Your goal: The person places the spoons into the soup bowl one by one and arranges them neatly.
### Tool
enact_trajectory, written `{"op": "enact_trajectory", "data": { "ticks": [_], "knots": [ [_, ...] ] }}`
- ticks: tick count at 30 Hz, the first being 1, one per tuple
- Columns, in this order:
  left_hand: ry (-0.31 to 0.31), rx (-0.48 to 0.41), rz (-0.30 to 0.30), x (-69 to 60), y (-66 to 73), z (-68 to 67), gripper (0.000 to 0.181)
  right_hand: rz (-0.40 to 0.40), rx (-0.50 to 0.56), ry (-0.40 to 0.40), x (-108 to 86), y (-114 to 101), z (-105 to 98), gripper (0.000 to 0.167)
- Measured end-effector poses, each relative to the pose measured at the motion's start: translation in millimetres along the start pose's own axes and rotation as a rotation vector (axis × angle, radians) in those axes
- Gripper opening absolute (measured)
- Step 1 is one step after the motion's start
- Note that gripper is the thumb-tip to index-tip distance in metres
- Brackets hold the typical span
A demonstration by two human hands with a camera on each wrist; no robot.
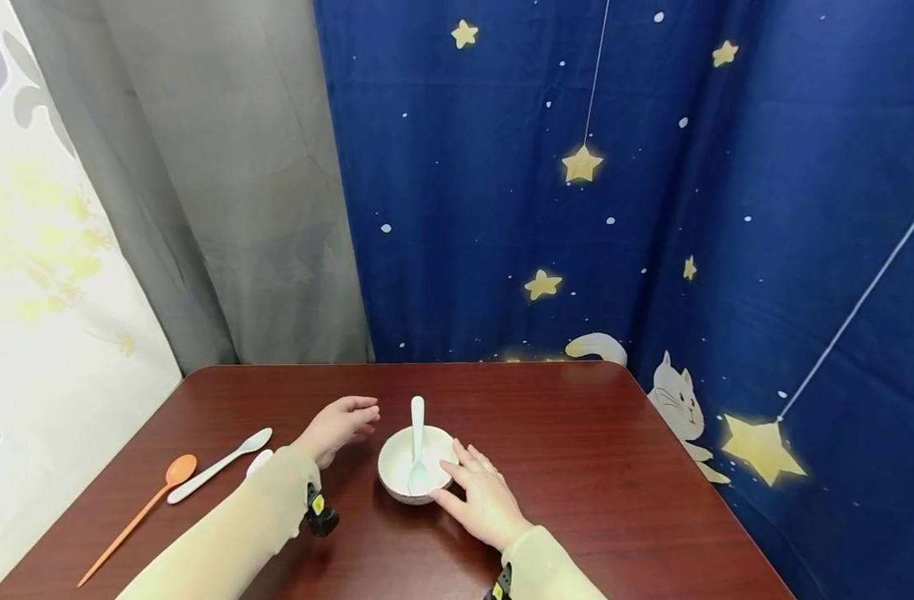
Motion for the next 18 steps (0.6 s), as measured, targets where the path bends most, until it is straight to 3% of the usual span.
{"op": "enact_trajectory", "data": {
  "ticks": [12, 18],
  "knots": [
    [0.048, 0.114, 0.044, -41.5, -3.4, -39.4, 0.037, 0.0, 0.001, 0.016, -0.8, -3.9, -1.1, 0.058],
    [0.077, 0.118, 0.042, -61.1, -9.3, -58.3, 0.04, 0.004, 0.008, 0.01, 0.2, -3.1, -1.3, 0.058]
  ]
}}
Point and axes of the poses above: each hand's wrist, its own x-axis towards the middle knuckle, its own z-axis out of the palm, y = z × x, the point moved 9 cm from there along x, towards the middle knuckle, and after that the axes turned 12 degrees about x, right-handed, at the moved point
